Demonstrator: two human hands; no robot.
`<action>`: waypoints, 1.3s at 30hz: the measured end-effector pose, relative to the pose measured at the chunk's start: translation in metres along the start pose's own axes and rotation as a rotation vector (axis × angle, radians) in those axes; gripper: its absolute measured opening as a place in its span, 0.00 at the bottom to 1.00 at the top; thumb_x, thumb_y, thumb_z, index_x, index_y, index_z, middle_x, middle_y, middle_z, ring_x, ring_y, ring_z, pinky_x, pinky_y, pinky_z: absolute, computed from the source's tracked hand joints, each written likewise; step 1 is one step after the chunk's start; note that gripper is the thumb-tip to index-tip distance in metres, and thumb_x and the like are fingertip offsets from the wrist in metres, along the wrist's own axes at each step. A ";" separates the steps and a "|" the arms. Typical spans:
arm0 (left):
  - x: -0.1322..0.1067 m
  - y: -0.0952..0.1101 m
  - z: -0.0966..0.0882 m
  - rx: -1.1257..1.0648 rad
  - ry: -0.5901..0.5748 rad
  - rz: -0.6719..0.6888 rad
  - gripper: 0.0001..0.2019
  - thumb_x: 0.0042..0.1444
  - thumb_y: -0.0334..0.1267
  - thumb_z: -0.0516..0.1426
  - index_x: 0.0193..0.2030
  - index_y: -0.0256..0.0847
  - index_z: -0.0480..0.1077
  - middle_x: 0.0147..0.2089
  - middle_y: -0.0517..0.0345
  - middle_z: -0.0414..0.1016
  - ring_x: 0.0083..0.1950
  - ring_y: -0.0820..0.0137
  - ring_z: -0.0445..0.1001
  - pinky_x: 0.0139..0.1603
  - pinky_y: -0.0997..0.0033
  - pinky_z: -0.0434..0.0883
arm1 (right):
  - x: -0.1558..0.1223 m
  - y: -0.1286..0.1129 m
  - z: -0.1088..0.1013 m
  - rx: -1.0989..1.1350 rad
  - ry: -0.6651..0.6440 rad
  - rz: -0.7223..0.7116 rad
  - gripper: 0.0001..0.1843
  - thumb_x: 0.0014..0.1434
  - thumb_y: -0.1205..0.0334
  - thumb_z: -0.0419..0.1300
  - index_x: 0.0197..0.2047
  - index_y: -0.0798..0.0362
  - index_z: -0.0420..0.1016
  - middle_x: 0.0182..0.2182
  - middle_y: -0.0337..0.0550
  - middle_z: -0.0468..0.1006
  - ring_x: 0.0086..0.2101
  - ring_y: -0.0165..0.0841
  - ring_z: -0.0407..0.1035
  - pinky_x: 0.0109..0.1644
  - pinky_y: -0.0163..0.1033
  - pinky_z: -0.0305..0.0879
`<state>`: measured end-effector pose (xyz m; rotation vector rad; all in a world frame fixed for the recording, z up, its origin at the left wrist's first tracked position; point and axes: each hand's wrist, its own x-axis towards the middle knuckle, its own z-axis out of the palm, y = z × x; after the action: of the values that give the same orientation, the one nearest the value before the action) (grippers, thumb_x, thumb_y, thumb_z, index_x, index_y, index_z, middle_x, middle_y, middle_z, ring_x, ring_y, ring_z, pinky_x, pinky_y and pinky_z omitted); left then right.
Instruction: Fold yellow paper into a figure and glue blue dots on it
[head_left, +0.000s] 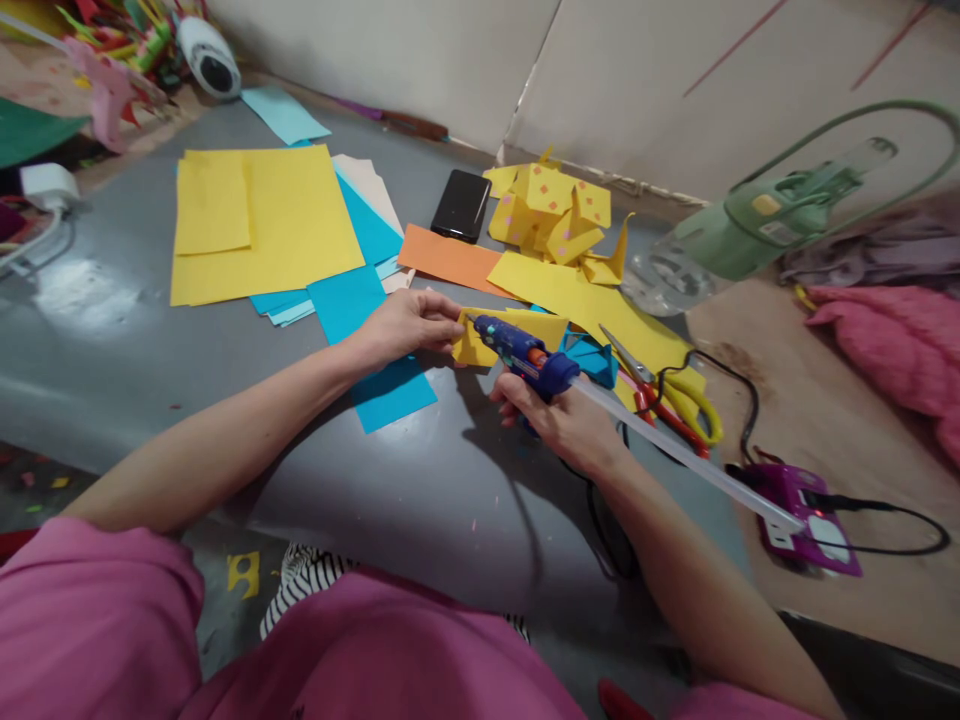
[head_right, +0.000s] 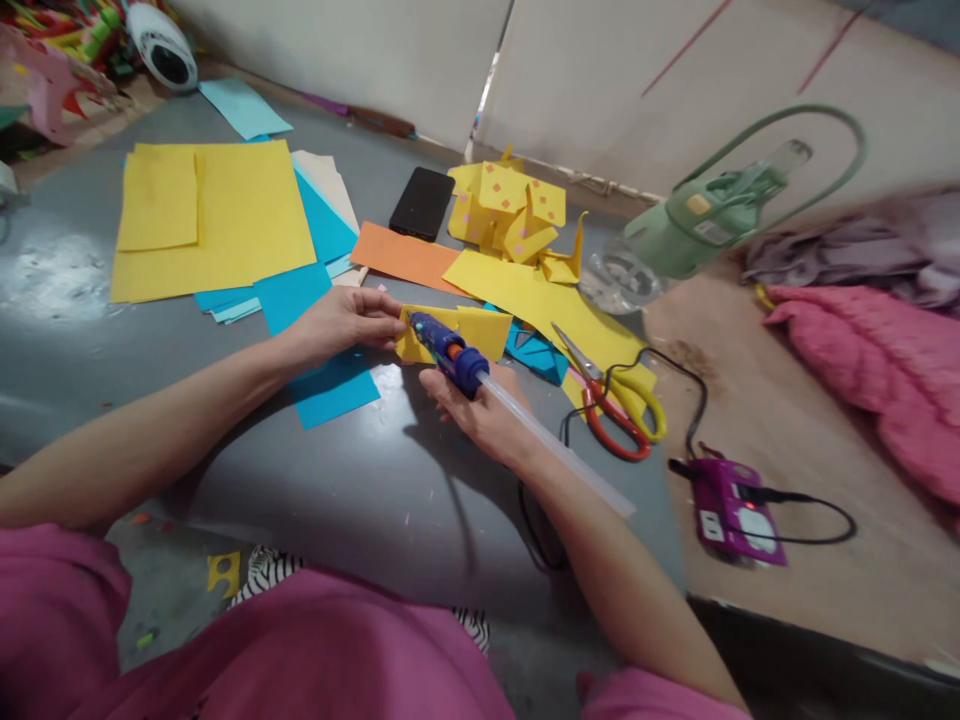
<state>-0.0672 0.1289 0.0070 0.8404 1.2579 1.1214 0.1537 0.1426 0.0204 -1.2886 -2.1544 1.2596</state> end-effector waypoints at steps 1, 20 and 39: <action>0.000 0.000 0.000 0.000 -0.002 0.003 0.07 0.52 0.26 0.65 0.38 0.33 0.77 0.33 0.55 0.81 0.32 0.74 0.79 0.39 0.71 0.79 | 0.000 0.001 0.000 -0.004 0.005 0.002 0.33 0.55 0.25 0.58 0.32 0.50 0.75 0.27 0.47 0.80 0.25 0.39 0.76 0.30 0.47 0.75; -0.002 0.001 0.001 -0.009 -0.011 -0.023 0.05 0.54 0.25 0.64 0.38 0.34 0.76 0.31 0.56 0.80 0.31 0.74 0.79 0.42 0.69 0.79 | -0.001 0.005 0.000 -0.036 0.002 0.014 0.32 0.56 0.26 0.58 0.29 0.50 0.73 0.23 0.43 0.77 0.23 0.36 0.73 0.27 0.43 0.71; -0.001 0.000 0.001 -0.004 -0.020 -0.028 0.05 0.54 0.25 0.64 0.37 0.34 0.76 0.30 0.58 0.79 0.30 0.74 0.78 0.39 0.71 0.78 | -0.001 0.003 0.001 0.052 0.015 0.027 0.28 0.54 0.30 0.63 0.31 0.49 0.72 0.21 0.40 0.75 0.20 0.34 0.70 0.23 0.41 0.70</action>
<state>-0.0664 0.1275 0.0071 0.8264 1.2468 1.0902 0.1553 0.1417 0.0170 -1.3064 -2.0871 1.3038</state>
